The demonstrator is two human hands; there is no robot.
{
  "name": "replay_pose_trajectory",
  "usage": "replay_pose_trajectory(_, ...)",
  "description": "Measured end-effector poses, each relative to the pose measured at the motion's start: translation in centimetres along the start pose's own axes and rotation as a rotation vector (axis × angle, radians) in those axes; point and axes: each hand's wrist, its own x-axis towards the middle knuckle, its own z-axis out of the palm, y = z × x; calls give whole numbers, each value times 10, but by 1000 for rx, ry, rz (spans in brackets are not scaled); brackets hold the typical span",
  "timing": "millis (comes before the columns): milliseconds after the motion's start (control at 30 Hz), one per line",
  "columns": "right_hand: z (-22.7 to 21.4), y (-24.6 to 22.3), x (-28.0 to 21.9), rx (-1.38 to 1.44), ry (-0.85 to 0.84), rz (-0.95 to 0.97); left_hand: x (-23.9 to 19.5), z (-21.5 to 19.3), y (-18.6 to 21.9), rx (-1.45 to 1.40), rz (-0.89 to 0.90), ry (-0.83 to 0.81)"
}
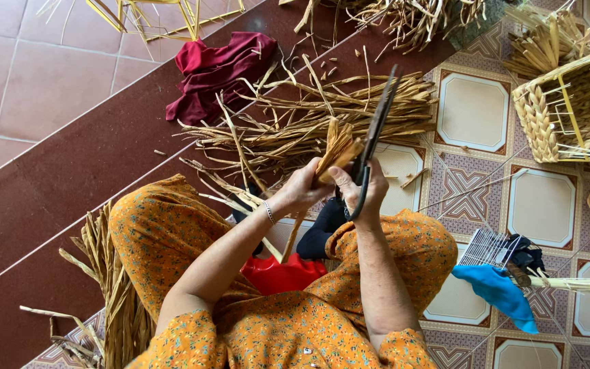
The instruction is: The person sits on a small red stool and uses shears to trim bundles of dried plant stalks. They repeatedly gather stalks, cut them to length, and place the trimmed pieces into a woven basket nearby.
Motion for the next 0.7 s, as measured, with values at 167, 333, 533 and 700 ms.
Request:
replay_pose_trajectory(167, -27, -11, 22, 155, -79, 187, 5, -23, -5, 248, -44, 166)
replay_pose_trajectory(333, -70, -60, 49, -335, -247, -134, 1, -41, -3, 422, 330, 489)
replay_pose_trajectory(533, -64, -100, 56, -537, -469, -203, 0, -35, 8, 310, 339, 482)
replay_pose_trajectory(700, -56, -104, 55, -490, -355, -248, -8, -33, 7, 400, 451, 534)
